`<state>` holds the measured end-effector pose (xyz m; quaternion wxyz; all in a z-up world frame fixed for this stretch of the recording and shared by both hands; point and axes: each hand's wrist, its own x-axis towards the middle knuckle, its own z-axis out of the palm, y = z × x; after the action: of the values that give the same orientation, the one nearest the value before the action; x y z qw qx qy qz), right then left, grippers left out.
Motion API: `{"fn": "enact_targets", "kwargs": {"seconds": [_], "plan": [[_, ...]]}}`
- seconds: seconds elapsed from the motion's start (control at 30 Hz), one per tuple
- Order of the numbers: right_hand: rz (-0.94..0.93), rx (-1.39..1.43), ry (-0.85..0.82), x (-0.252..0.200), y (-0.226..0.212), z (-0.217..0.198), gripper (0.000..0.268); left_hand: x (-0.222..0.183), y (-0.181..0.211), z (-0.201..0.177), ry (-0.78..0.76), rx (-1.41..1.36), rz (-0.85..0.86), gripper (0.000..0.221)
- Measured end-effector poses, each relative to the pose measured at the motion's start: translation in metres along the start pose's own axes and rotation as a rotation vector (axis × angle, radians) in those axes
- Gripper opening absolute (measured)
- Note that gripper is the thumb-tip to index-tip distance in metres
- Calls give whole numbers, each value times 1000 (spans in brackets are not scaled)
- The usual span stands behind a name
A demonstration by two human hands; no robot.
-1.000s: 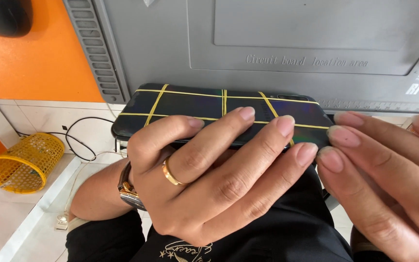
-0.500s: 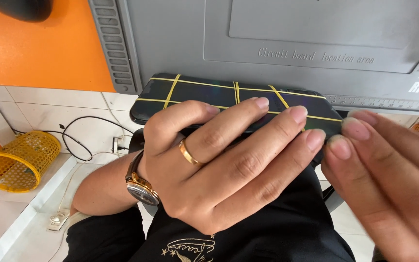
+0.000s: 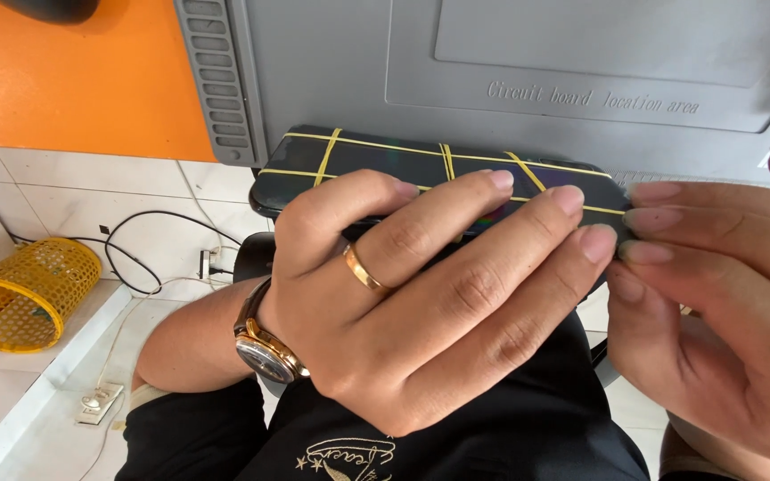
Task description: The person holds a smartphone secured with rubber bands and uses a metal prying tool to work along the device's edge. They briefly wipe the phone with a tissue before continuing to pry at the seam.
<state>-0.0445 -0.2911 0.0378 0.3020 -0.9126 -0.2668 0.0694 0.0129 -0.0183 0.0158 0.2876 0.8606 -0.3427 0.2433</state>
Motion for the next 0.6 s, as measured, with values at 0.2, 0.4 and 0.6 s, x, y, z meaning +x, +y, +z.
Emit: {"fn": "enact_targets", "kwargs": {"seconds": [0.2,0.4,0.6], "plan": [[-40,-14,5,-2,1,0,3,0,1,2,5,1,-30,18],[-105,-82,-16,-7,0,-5,13,-1,-7,1,-23,-8,57,20],[-58,-50,-26,-17,3,-5,19,-1,-8,1,-47,16,82,20]]}}
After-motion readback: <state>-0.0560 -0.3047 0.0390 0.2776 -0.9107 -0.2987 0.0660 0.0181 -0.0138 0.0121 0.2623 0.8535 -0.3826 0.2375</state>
